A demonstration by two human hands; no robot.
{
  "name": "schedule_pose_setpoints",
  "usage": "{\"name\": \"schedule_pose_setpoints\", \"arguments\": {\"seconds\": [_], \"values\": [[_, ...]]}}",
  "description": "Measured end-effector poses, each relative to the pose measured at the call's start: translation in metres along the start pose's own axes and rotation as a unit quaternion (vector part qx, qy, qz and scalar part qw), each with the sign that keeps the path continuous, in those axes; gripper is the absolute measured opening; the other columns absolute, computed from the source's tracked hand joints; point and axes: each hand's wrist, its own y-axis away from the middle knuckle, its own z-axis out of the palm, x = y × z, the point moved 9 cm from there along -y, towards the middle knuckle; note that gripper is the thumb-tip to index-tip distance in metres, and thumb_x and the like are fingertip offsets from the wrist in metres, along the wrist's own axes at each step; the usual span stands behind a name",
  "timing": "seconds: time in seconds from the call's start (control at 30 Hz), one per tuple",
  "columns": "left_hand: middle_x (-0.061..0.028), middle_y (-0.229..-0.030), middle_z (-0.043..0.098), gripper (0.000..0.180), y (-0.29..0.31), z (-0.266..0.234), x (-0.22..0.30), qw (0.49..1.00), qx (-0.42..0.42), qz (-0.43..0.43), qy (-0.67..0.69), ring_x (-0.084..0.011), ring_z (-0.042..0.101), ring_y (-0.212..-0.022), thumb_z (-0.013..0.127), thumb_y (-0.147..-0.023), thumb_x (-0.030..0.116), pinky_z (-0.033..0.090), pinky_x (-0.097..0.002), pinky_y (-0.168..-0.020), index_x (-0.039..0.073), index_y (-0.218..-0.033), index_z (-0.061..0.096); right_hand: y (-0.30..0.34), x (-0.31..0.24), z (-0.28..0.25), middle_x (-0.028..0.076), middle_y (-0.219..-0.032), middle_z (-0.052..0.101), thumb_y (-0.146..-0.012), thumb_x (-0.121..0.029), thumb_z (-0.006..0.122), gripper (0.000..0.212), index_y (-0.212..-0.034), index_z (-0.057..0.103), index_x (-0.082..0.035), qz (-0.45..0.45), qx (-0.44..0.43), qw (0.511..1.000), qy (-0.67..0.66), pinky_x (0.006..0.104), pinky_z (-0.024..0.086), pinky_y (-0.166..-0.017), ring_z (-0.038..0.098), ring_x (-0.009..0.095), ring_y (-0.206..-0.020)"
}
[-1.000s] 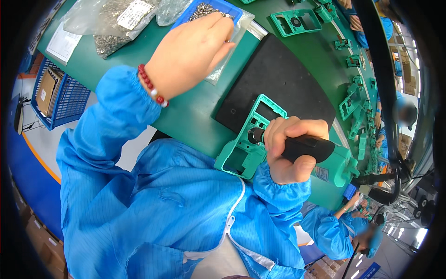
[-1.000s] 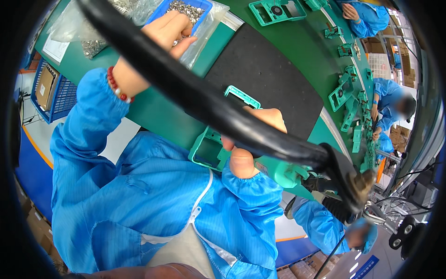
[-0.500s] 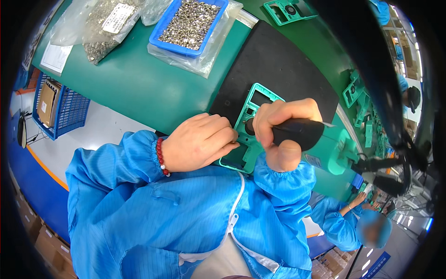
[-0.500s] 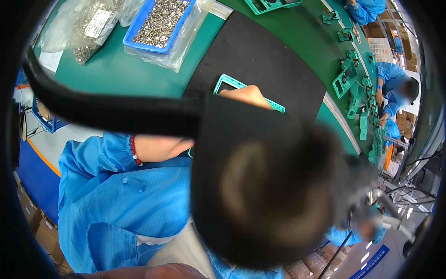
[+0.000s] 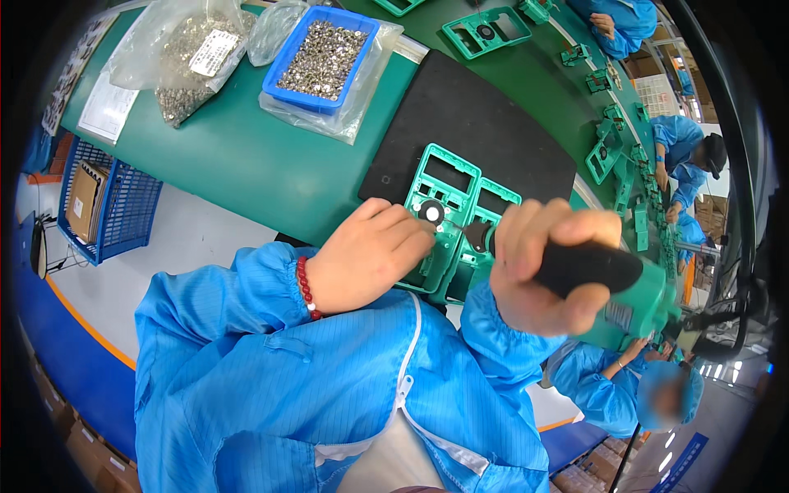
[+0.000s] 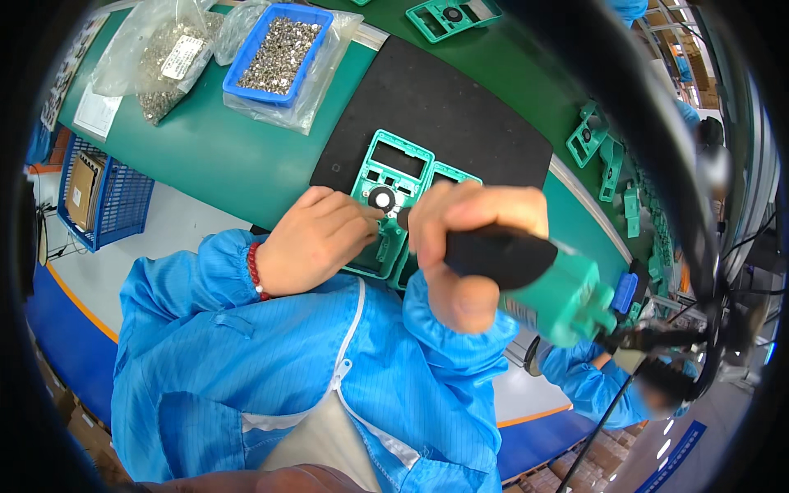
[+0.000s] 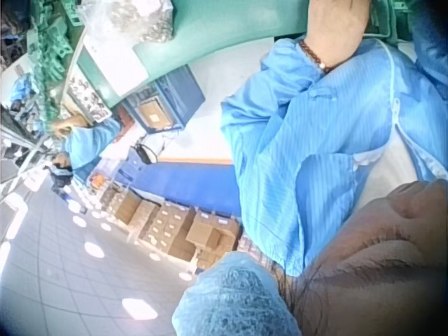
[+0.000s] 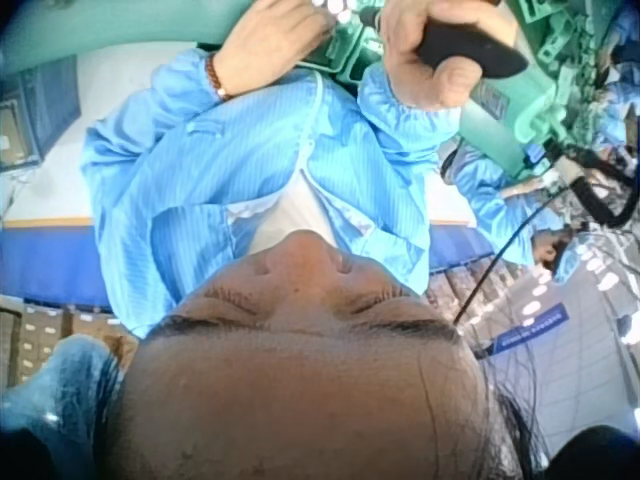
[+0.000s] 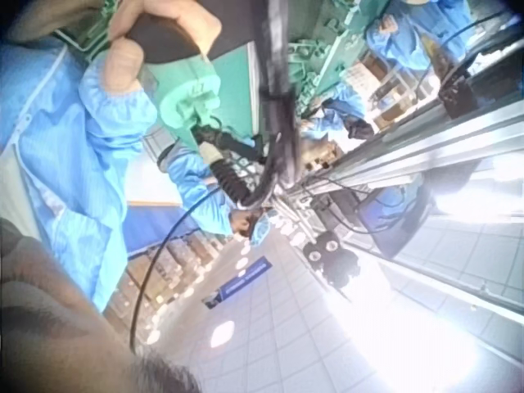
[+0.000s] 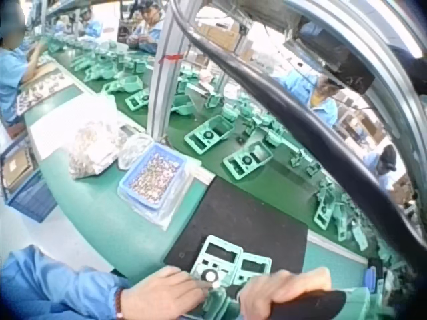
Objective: The worker is assembling digital multimeter housings by inserting internal components and using an electric screwdriver to secure them.
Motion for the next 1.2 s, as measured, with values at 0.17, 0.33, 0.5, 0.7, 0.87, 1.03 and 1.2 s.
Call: {"name": "schedule_pose_setpoints", "arguments": {"seconds": [0.17,0.33,0.5,0.7,0.87,1.03,1.2], "values": [[-0.0005,-0.09,0.061,0.029,-0.014,-0.01,0.0,0.996,0.051,-0.04,0.059,-0.0208,0.059,-0.087,0.081,-0.071,0.01,0.042,-0.0355,-0.08,0.011,-0.091,0.061,0.02,-0.014,0.002,0.004,-0.068,0.054,-0.093,-0.06,0.065,0.061,-0.108,0.047,-0.003,0.01,-0.039,0.998,-0.05,0.0278,0.038,-0.048,0.048,0.012,-0.052],[-0.0004,-0.09,0.059,0.033,-0.017,-0.008,0.008,0.997,0.036,-0.033,0.064,-0.021,0.057,-0.086,0.083,-0.068,0.011,0.041,-0.0353,-0.079,0.011,-0.092,0.06,0.023,-0.018,0.0,0.007,-0.075,0.058,-0.09,-0.043,0.077,0.06,-0.116,0.047,0.001,0.01,-0.09,0.99,-0.112,0.0314,0.046,-0.056,0.053,0.014,-0.06],[-0.0012,-0.089,0.058,0.034,-0.019,-0.007,0.014,0.998,0.022,-0.025,0.044,-0.0216,0.058,-0.087,0.082,-0.068,0.013,0.041,-0.0358,-0.08,0.011,-0.093,0.059,0.024,-0.02,0.002,0.004,-0.071,0.056,-0.091,-0.059,0.069,0.064,-0.11,0.047,-0.002,-0.005,-0.08,0.993,-0.083,0.0266,0.04,-0.05,0.051,0.013,-0.056],[-0.003,-0.09,0.058,0.031,-0.022,-0.007,0.021,0.999,0.012,-0.007,0.038,-0.0225,0.058,-0.087,0.08,-0.071,0.013,0.042,-0.036,-0.081,0.009,-0.094,0.06,0.025,-0.022,0.003,0.004,-0.071,0.056,-0.091,-0.059,0.069,0.065,-0.11,0.046,-0.001,-0.016,-0.095,0.992,-0.081,0.0257,0.041,-0.051,0.052,0.012,-0.056],[-0.0035,-0.092,0.059,0.025,-0.021,-0.002,0.03,1.0,-0.003,0.022,0.005,-0.0218,0.058,-0.089,0.074,-0.077,0.016,0.042,-0.0346,-0.08,0.007,-0.096,0.062,0.029,-0.021,0.0,0.008,-0.078,0.06,-0.082,-0.042,0.085,0.067,-0.12,0.049,0.0,0.008,-0.141,0.984,-0.11,0.0317,0.047,-0.057,0.058,0.017,-0.062],[-0.0046,-0.092,0.058,0.022,-0.03,0.002,0.034,0.999,-0.035,0.035,-0.002,-0.0214,0.057,-0.091,0.071,-0.078,0.015,0.043,-0.034,-0.081,0.005,-0.096,0.062,0.026,-0.021,0.0,0.004,-0.069,0.055,-0.09,-0.056,0.072,0.062,-0.109,0.046,-0.003,0.016,-0.101,0.994,-0.024,0.0275,0.041,-0.049,0.051,0.013,-0.054],[-0.0134,-0.109,0.064,0.032,-0.055,-0.026,-0.003,0.999,0.037,-0.024,0.009,-0.0297,0.061,-0.108,0.07,-0.083,0.013,0.047,-0.0366,-0.09,0.0,-0.111,0.064,0.028,-0.022,-0.043,0.004,-0.065,0.053,-0.096,-0.056,0.063,0.056,-0.107,0.048,-0.004,0.057,0.031,0.993,0.099,0.0278,0.035,-0.048,0.045,0.012,-0.051]]}}
